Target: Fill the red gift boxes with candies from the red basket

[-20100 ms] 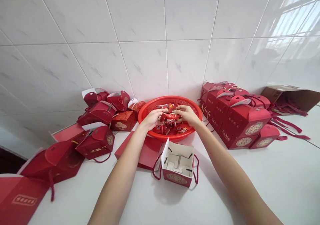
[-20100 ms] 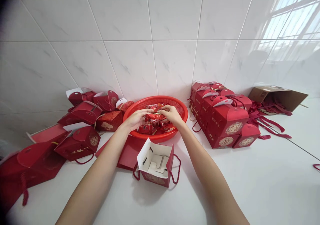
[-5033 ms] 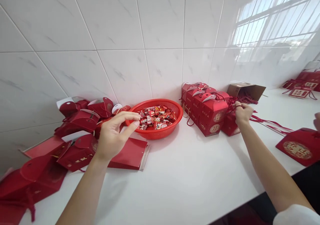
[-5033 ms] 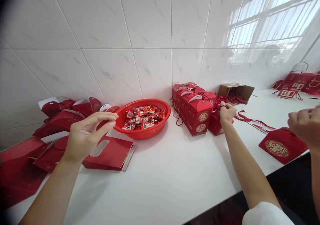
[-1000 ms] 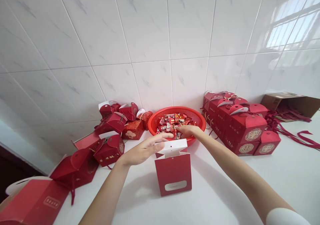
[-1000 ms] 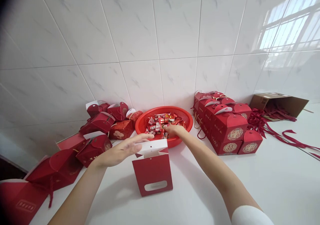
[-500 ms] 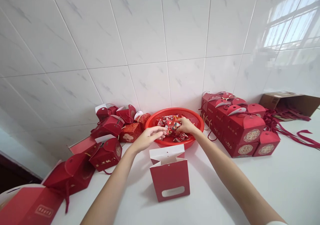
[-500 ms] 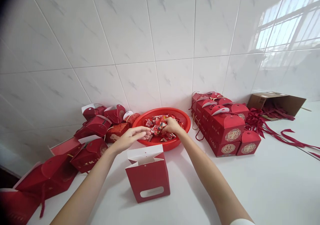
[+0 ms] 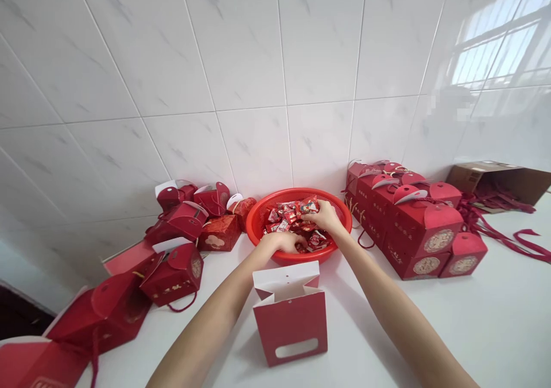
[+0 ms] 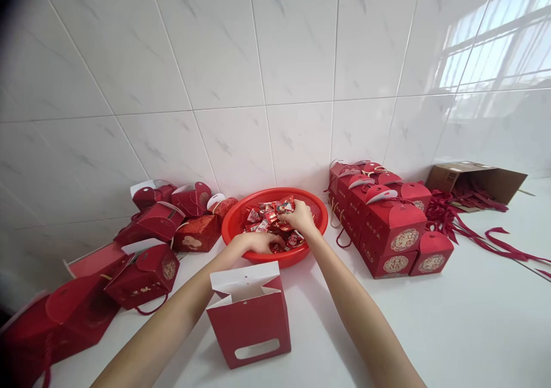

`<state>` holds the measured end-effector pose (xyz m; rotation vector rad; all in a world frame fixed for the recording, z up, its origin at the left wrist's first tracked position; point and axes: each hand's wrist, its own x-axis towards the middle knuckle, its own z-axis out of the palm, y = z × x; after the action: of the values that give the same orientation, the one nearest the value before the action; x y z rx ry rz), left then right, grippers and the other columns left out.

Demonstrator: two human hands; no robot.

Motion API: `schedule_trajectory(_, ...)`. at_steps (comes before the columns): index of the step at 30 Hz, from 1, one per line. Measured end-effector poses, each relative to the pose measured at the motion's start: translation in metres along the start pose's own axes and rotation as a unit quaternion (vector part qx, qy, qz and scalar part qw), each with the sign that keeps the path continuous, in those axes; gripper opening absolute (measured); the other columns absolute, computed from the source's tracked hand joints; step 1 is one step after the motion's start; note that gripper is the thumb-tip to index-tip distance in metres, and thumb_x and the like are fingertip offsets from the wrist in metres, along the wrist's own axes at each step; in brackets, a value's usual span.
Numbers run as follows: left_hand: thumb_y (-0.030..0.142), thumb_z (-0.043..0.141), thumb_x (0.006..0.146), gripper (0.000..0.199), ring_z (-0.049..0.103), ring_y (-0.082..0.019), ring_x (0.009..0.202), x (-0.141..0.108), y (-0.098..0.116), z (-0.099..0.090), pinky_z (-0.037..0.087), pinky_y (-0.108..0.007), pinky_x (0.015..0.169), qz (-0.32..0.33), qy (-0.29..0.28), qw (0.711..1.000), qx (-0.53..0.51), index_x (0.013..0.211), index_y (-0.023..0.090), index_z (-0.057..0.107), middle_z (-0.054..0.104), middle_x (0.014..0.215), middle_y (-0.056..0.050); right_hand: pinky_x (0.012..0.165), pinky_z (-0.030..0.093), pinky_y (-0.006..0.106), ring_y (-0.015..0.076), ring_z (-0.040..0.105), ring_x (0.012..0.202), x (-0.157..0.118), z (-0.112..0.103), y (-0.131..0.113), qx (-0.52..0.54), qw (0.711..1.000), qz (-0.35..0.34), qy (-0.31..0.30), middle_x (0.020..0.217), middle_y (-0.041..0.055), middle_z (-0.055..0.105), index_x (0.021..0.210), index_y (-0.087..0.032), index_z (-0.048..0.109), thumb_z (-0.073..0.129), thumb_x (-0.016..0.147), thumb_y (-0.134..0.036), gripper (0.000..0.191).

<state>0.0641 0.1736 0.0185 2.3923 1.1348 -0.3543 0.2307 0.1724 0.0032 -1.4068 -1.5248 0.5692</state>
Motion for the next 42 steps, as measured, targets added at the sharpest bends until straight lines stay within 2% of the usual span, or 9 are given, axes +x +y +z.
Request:
schedule_trajectory(4, 0.024, 0.061, 0.064, 0.048, 0.07, -0.03, 0.095, 0.0, -0.001, 0.001, 0.054, -0.033, 0.074, -0.013, -0.052, 0.998, -0.019, 0.111, 0.023, 0.074, 0.075, 0.112, -0.006, 0.066, 0.052, 0.03, 0.023, 0.067, 0.079, 0.0, 0.001, 0.001, 0.076, 0.997, 0.008, -0.005, 0.081, 0.003, 0.073, 0.081, -0.02, 0.065, 0.083, 0.059, -0.034, 0.032)
schedule_trajectory(9, 0.017, 0.061, 0.059, 0.046, 0.069, -0.028, 0.095, 0.003, -0.004, 0.003, 0.054, -0.03, 0.075, 0.03, -0.018, 0.998, -0.059, 0.103, 0.022, 0.074, 0.075, 0.109, -0.005, 0.056, 0.056, 0.03, 0.0237, 0.069, 0.079, -0.008, -0.004, -0.014, 0.27, 0.953, 0.091, -0.101, 0.088, 0.0064, 0.074, 0.089, -0.018, 0.068, 0.078, 0.065, -0.031, 0.029)
schedule_trajectory(14, 0.009, 0.058, 0.055, 0.051, 0.069, -0.028, 0.101, 0.005, -0.006, 0.008, 0.054, -0.029, 0.079, 0.053, 0.013, 0.994, -0.096, 0.102, 0.022, 0.073, 0.075, 0.112, -0.005, 0.055, 0.057, 0.029, 0.0228, 0.069, 0.081, -0.01, -0.009, -0.023, 0.347, 0.92, 0.119, -0.137, 0.094, 0.007, 0.075, 0.093, -0.018, 0.071, 0.081, 0.064, -0.033, 0.034)
schedule_trajectory(23, 0.004, 0.058, 0.054, 0.052, 0.069, -0.028, 0.1, -0.001, -0.005, 0.006, 0.053, -0.03, 0.084, 0.071, 0.058, 0.989, -0.117, 0.1, 0.022, 0.075, 0.076, 0.107, -0.004, 0.06, 0.055, 0.031, 0.0206, 0.068, 0.068, -0.005, -0.003, -0.011, 0.361, 0.929, 0.079, 0.01, 0.076, 0.0023, 0.072, 0.082, -0.019, 0.064, 0.084, 0.049, -0.029, 0.04)
schedule_trajectory(26, 0.005, 0.063, 0.053, 0.052, 0.069, -0.028, 0.098, -0.002, -0.006, 0.005, 0.053, -0.03, 0.082, 0.069, 0.105, 0.981, -0.149, 0.1, 0.022, 0.076, 0.076, 0.105, -0.004, 0.06, 0.055, 0.032, 0.0216, 0.068, 0.068, -0.002, -0.002, -0.009, 0.356, 0.929, 0.092, 0.044, 0.073, 0.0013, 0.071, 0.081, -0.02, 0.061, 0.083, 0.048, -0.029, 0.041)
schedule_trajectory(29, 0.01, 0.072, 0.053, 0.047, 0.068, -0.029, 0.1, -0.002, -0.008, 0.004, 0.053, -0.032, 0.086, 0.061, 0.216, 0.946, -0.232, 0.099, 0.018, 0.077, 0.075, 0.103, -0.006, 0.062, 0.056, 0.034, 0.0227, 0.068, 0.072, 0.0, -0.003, -0.007, 0.36, 0.926, 0.091, 0.074, 0.076, 0.0014, 0.071, 0.081, -0.021, 0.059, 0.081, 0.05, -0.032, 0.039)
schedule_trajectory(33, 0.015, 0.077, 0.053, 0.039, 0.067, -0.03, 0.1, -0.001, -0.011, 0.003, 0.051, -0.038, 0.093, 0.067, 0.357, 0.868, -0.338, 0.092, 0.015, 0.076, 0.075, 0.095, -0.004, 0.065, 0.055, 0.034, 0.0223, 0.067, 0.076, 0.002, -0.003, -0.004, 0.331, 0.935, 0.088, 0.088, 0.08, 0.0019, 0.069, 0.085, -0.021, 0.059, 0.076, 0.055, -0.036, 0.037)
schedule_trajectory(38, 0.014, 0.069, 0.057, 0.033, 0.068, -0.025, 0.092, 0.0, -0.013, 0.003, 0.054, -0.036, 0.085, 0.1, 0.389, 0.786, -0.47, 0.089, 0.015, 0.075, 0.075, 0.095, -0.005, 0.072, 0.052, 0.033, 0.0216, 0.066, 0.082, 0.006, 0.001, 0.003, 0.254, 0.959, 0.09, 0.083, 0.087, 0.0026, 0.069, 0.089, -0.021, 0.058, 0.066, 0.064, -0.031, 0.028)
schedule_trajectory(42, 0.016, 0.065, 0.059, 0.037, 0.068, -0.022, 0.089, -0.003, -0.012, 0.003, 0.054, -0.032, 0.081, 0.106, 0.39, 0.755, -0.516, 0.094, 0.016, 0.074, 0.075, 0.093, -0.003, 0.08, 0.05, 0.034, 0.0217, 0.064, 0.088, 0.006, 0.005, 0.01, 0.193, 0.978, 0.052, 0.054, 0.092, 0.0026, 0.069, 0.092, -0.021, 0.058, 0.063, 0.068, -0.03, 0.026)
